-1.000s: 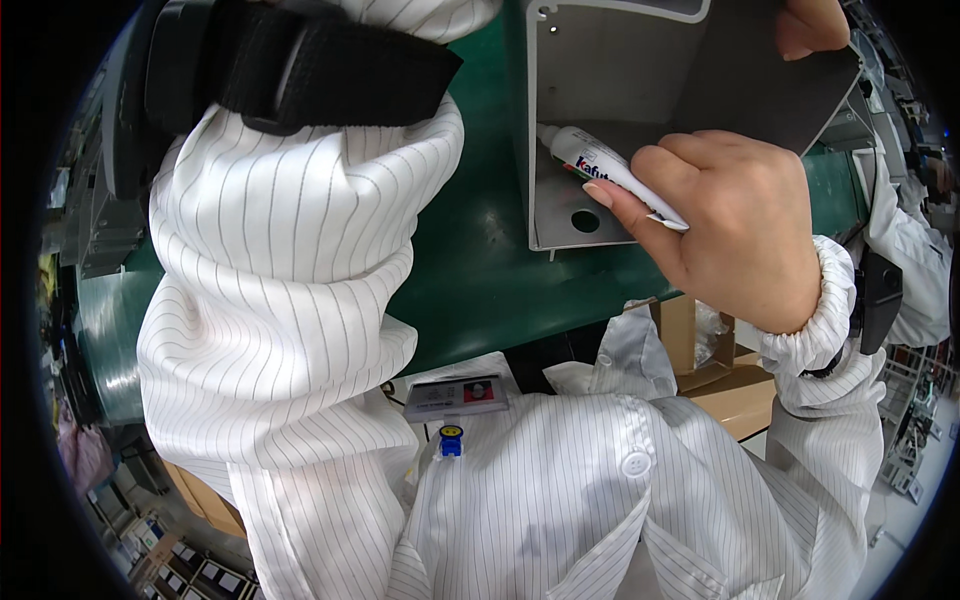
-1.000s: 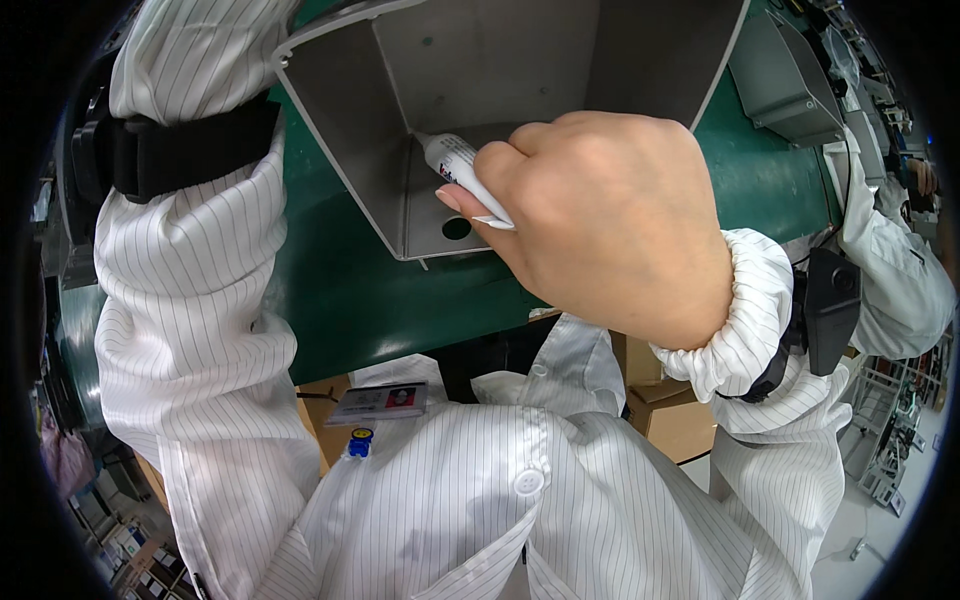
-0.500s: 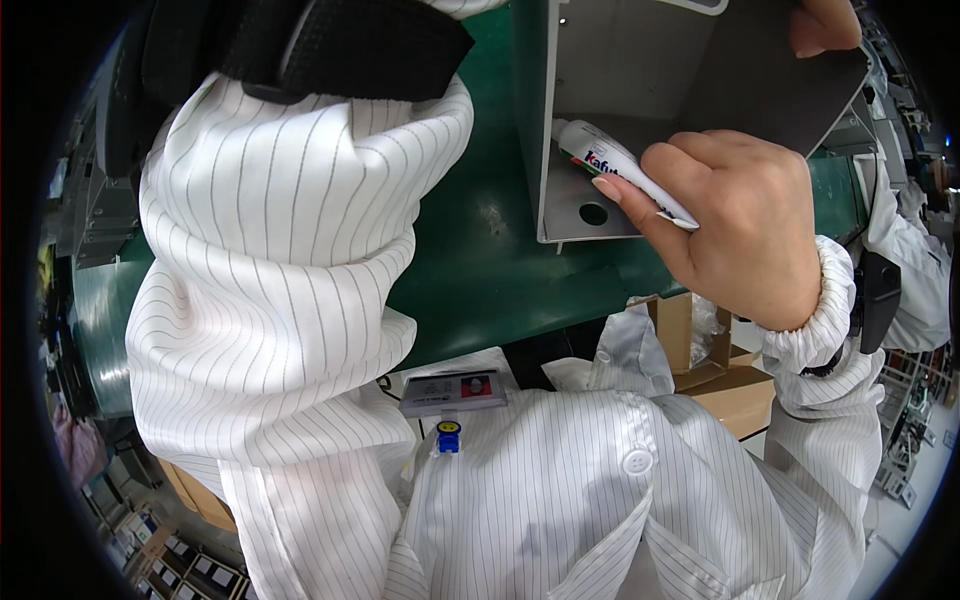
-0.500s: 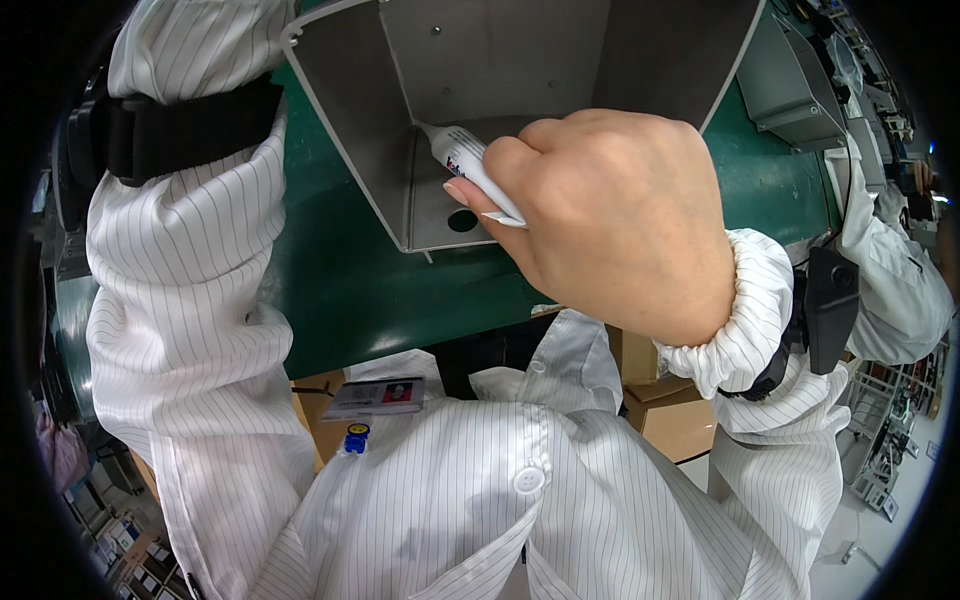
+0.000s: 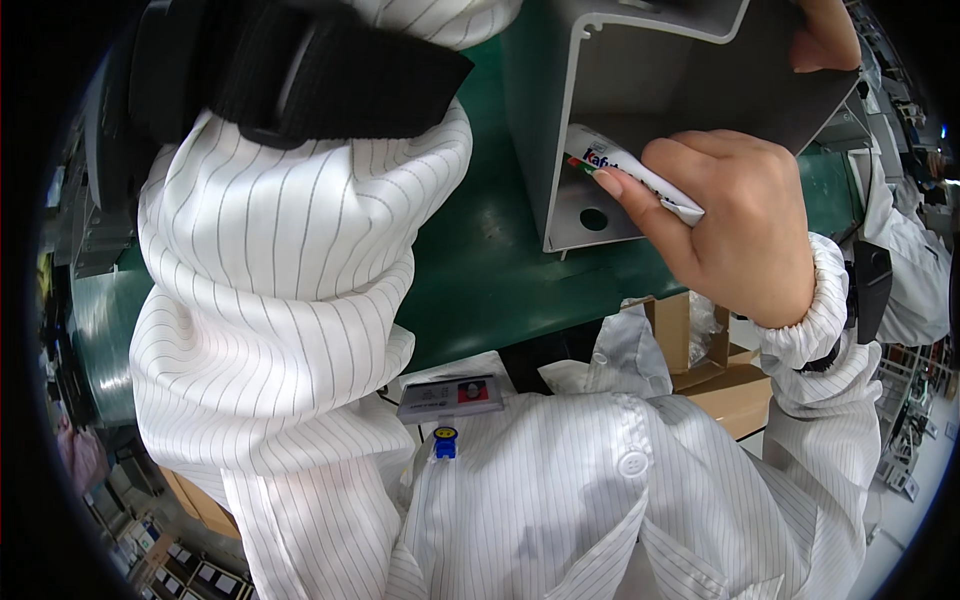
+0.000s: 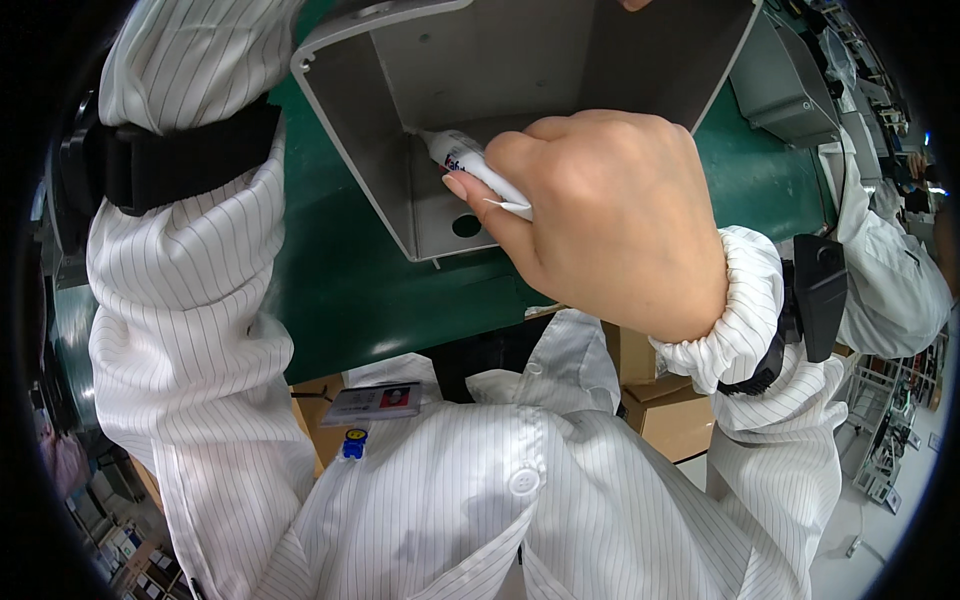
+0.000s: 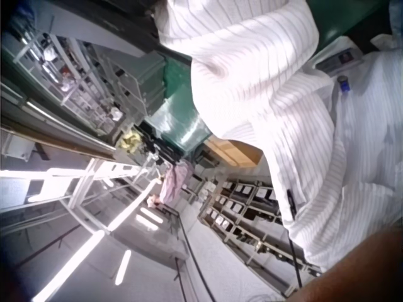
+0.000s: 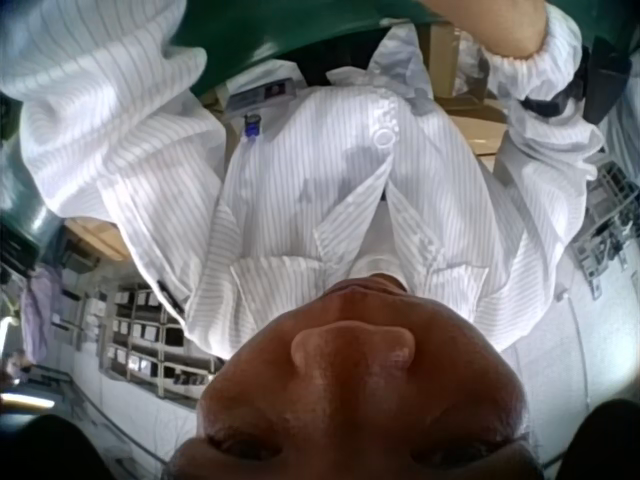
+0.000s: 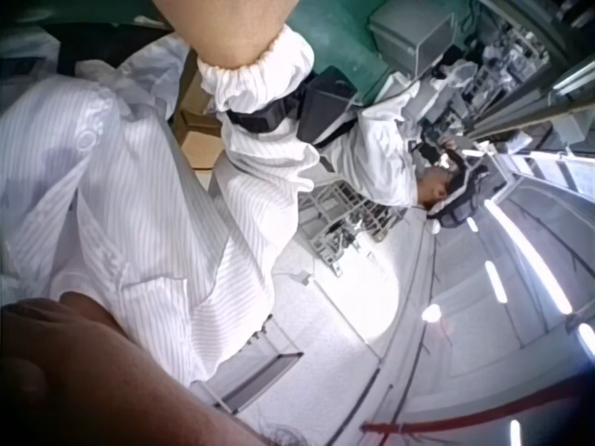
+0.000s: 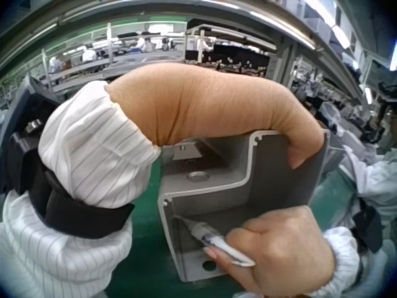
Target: Applying adhesive from a tube to the inner corners and edges of a metal housing component.
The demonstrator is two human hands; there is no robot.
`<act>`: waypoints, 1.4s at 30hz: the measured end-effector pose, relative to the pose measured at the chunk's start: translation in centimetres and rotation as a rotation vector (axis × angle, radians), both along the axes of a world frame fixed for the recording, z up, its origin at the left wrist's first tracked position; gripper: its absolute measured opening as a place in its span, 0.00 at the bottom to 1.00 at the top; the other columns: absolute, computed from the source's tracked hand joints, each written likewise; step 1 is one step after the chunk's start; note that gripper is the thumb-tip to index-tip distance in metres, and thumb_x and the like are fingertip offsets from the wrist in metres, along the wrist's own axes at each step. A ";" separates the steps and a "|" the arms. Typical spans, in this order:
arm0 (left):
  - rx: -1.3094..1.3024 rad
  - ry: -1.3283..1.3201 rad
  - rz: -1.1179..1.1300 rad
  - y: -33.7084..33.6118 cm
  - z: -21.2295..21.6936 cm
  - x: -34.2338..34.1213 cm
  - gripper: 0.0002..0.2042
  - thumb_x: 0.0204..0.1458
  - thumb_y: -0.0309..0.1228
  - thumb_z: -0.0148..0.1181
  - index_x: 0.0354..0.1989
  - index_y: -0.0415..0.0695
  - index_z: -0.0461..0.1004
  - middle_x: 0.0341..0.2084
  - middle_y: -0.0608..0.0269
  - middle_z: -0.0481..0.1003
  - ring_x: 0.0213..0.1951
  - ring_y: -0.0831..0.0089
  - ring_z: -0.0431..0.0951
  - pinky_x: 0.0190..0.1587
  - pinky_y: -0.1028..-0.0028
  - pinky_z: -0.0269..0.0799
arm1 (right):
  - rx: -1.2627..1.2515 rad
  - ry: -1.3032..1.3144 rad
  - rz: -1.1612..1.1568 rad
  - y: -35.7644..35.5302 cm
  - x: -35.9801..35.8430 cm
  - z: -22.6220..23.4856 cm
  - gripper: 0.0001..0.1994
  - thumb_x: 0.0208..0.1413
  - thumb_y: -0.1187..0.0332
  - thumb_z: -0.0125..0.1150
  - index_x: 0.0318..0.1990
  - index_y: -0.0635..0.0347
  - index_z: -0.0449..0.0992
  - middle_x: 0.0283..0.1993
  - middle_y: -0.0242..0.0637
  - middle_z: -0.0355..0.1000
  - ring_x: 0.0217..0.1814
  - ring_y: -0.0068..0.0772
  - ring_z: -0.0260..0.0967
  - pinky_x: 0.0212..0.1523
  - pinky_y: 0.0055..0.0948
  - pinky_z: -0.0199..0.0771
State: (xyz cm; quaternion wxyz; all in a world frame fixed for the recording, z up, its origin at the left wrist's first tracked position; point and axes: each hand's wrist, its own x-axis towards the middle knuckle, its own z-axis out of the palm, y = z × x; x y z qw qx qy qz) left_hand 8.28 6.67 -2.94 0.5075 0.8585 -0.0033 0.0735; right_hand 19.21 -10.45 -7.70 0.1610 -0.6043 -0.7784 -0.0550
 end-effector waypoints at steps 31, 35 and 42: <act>0.029 -0.027 0.015 -0.6 -1.0 0.3 0.20 0.50 0.46 0.56 0.44 0.43 0.75 0.39 0.59 0.75 0.39 0.69 0.72 0.46 0.72 0.64 | -0.020 -0.065 -0.112 -1.1 -0.1 0.8 0.10 0.51 0.68 0.68 0.25 0.66 0.79 0.18 0.45 0.69 0.17 0.45 0.67 0.19 0.35 0.64; 0.035 -0.036 0.012 -0.5 -1.4 0.2 0.21 0.50 0.47 0.56 0.45 0.43 0.74 0.39 0.58 0.74 0.39 0.68 0.72 0.46 0.72 0.64 | -0.012 -0.109 -0.121 -1.2 -0.2 1.1 0.10 0.51 0.68 0.68 0.25 0.66 0.78 0.17 0.45 0.68 0.17 0.47 0.66 0.19 0.36 0.62; 0.046 -0.054 0.004 -0.4 -1.9 -0.1 0.23 0.50 0.48 0.56 0.46 0.42 0.74 0.40 0.57 0.74 0.40 0.68 0.72 0.46 0.71 0.64 | -0.055 -0.147 -0.147 -1.3 -0.2 1.4 0.12 0.53 0.67 0.66 0.23 0.66 0.76 0.17 0.46 0.67 0.17 0.49 0.65 0.19 0.38 0.60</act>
